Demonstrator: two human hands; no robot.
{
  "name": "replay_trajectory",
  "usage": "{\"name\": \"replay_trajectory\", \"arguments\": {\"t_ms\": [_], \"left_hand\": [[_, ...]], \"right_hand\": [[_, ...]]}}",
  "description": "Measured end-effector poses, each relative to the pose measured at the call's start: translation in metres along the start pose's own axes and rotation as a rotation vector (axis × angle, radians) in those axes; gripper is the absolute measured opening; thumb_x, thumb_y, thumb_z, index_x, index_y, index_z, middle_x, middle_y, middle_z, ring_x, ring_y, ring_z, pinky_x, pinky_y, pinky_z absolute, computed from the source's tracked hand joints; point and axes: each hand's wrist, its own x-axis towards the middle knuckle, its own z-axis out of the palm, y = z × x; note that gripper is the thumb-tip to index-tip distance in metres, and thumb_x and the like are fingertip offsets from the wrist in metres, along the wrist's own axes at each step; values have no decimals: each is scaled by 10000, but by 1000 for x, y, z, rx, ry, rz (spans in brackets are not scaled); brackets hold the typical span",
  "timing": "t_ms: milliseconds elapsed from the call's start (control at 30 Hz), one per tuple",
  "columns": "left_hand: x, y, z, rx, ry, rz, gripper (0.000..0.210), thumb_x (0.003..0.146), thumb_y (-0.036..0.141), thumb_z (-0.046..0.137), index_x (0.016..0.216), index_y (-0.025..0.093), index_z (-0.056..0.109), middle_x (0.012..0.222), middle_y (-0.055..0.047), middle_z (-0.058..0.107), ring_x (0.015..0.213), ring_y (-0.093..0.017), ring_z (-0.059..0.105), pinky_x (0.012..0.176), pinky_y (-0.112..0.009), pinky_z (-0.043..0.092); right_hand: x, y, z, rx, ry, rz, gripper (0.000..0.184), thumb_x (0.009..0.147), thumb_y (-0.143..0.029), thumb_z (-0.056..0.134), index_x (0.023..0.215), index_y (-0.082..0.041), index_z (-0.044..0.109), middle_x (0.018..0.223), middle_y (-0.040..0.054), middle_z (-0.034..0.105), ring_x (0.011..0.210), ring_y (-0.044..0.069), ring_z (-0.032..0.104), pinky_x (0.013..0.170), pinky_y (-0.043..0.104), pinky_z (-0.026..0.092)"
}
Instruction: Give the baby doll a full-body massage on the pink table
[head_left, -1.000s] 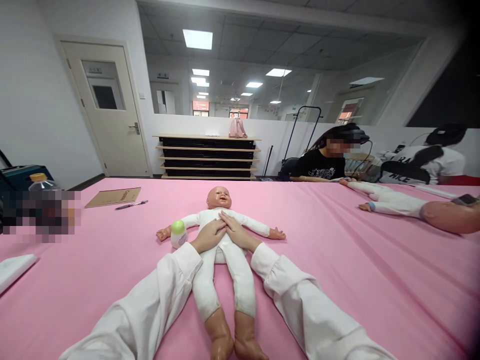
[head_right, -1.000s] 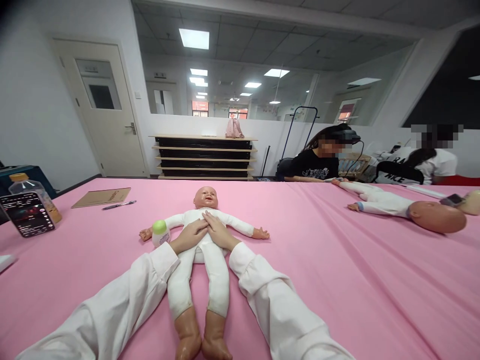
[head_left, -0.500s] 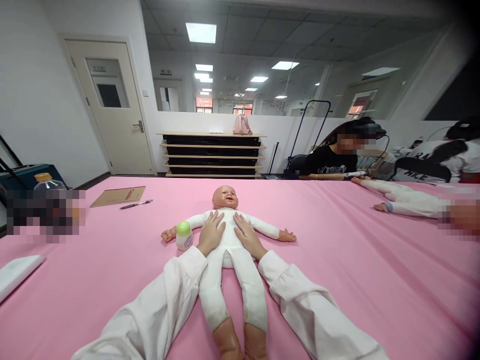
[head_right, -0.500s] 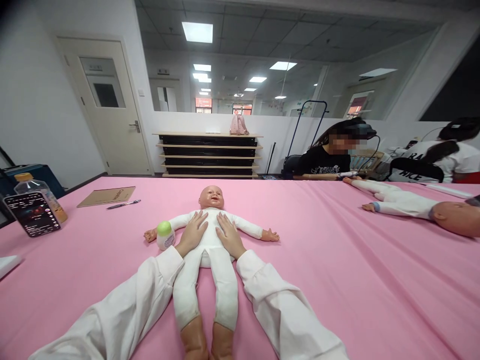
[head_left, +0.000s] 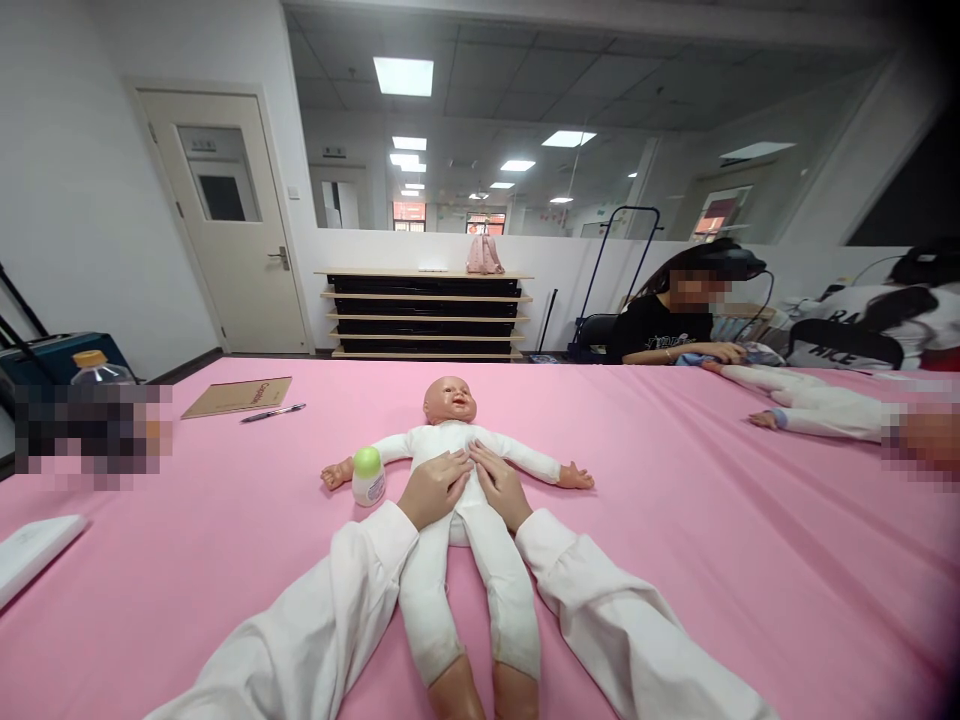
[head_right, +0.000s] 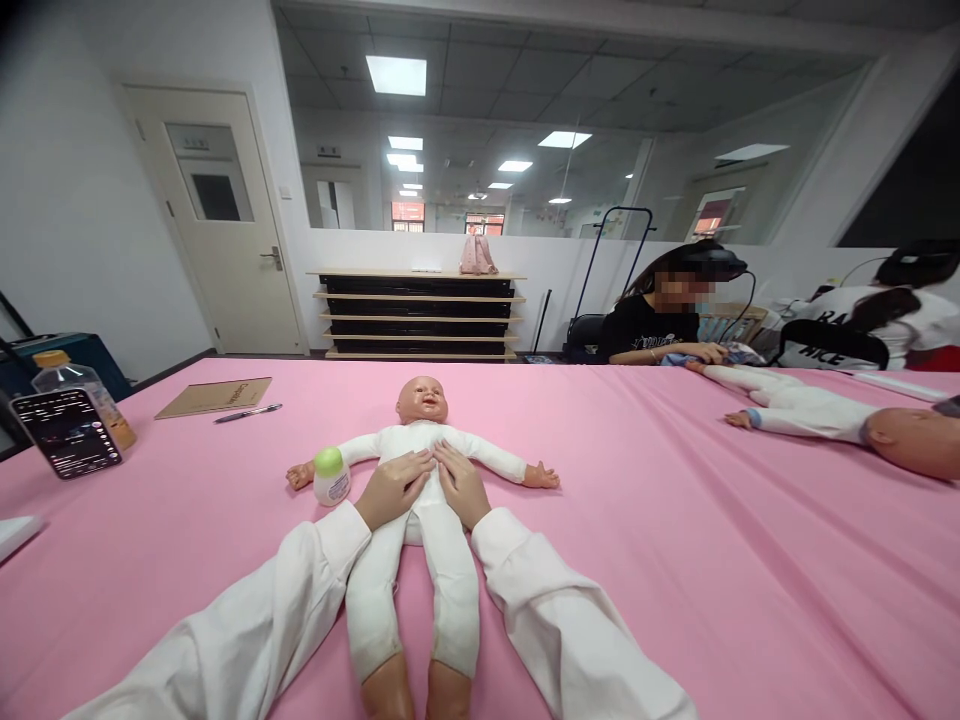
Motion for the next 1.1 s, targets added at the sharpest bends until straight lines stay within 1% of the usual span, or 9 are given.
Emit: {"name": "replay_trajectory", "arguments": {"t_ms": [100, 267, 367, 467, 600, 667, 767, 933, 1100], "left_hand": [[3, -4, -2, -85, -128, -80, 342, 871, 234, 390, 1152, 194, 582, 1264, -60, 519, 1206, -166, 453, 1050, -394, 332], [8, -11, -6, -93, -307, -318, 387, 873, 385, 405, 1253, 358, 474, 1417, 40, 316, 1360, -247, 135, 1076, -546, 129], [7, -15, -3, -62, -250, -496, 466, 855, 449, 423, 1303, 317, 423, 1446, 1, 263, 1362, -269, 109, 1067, -565, 105], [4, -15, 0, -67, -100, -586, 439, 860, 388, 429, 1263, 226, 486, 1403, -59, 350, 1338, -262, 216, 1067, -525, 195], [-2, -9, -2, -18, 112, -544, 323, 878, 280, 372, 1024, 176, 640, 1142, -77, 611, 1155, -211, 503, 979, -395, 404], [-5, -5, -5, 58, 157, -478, 324, 882, 301, 364, 890, 182, 665, 978, -73, 678, 975, -198, 613, 873, -345, 481], [-9, -1, -6, 98, 170, -366, 312, 874, 307, 377, 852, 186, 663, 907, -69, 693, 835, -177, 649, 789, -300, 514], [-10, -6, -5, -47, 132, -254, 342, 858, 274, 393, 1107, 160, 598, 1103, -93, 630, 1021, -174, 594, 905, -314, 475], [-5, -18, -1, -137, -53, -370, 409, 868, 280, 395, 1252, 182, 492, 1326, -81, 456, 1280, -202, 353, 1071, -454, 272]], "right_hand": [[2, 6, 1, 12, -103, -10, 437, 911, -344, 286, 1268, -197, 490, 1334, 70, 448, 1291, 198, 338, 1071, 455, 289], [6, 9, 1, -45, -200, 113, 487, 903, -381, 285, 1362, -230, 347, 1430, 47, 291, 1342, 209, 220, 1094, 512, 158], [6, 4, 1, -85, -197, 175, 512, 887, -385, 324, 1368, -209, 339, 1431, 60, 282, 1338, 229, 229, 1083, 527, 176], [4, -3, 1, -120, -62, 176, 482, 868, -384, 377, 1283, -158, 473, 1353, 101, 414, 1280, 245, 353, 1051, 493, 291], [-2, -15, -2, -128, 116, 15, 337, 883, -342, 398, 988, -183, 676, 1028, 89, 663, 1018, 214, 596, 920, 405, 462], [-3, -21, -5, -98, 63, -109, 318, 893, -334, 400, 943, -209, 689, 978, 65, 681, 953, 193, 626, 877, 374, 494], [-2, -27, -10, -65, -87, -248, 308, 903, -330, 398, 1035, -225, 656, 1065, 49, 652, 1048, 179, 585, 904, 361, 481], [4, -23, -12, -87, -262, -230, 375, 922, -326, 336, 1237, -235, 518, 1279, 46, 510, 1251, 184, 402, 1034, 431, 345], [9, -16, -10, -122, -330, -54, 433, 919, -371, 311, 1330, -265, 394, 1405, 29, 337, 1332, 220, 248, 1067, 539, 198]]}}
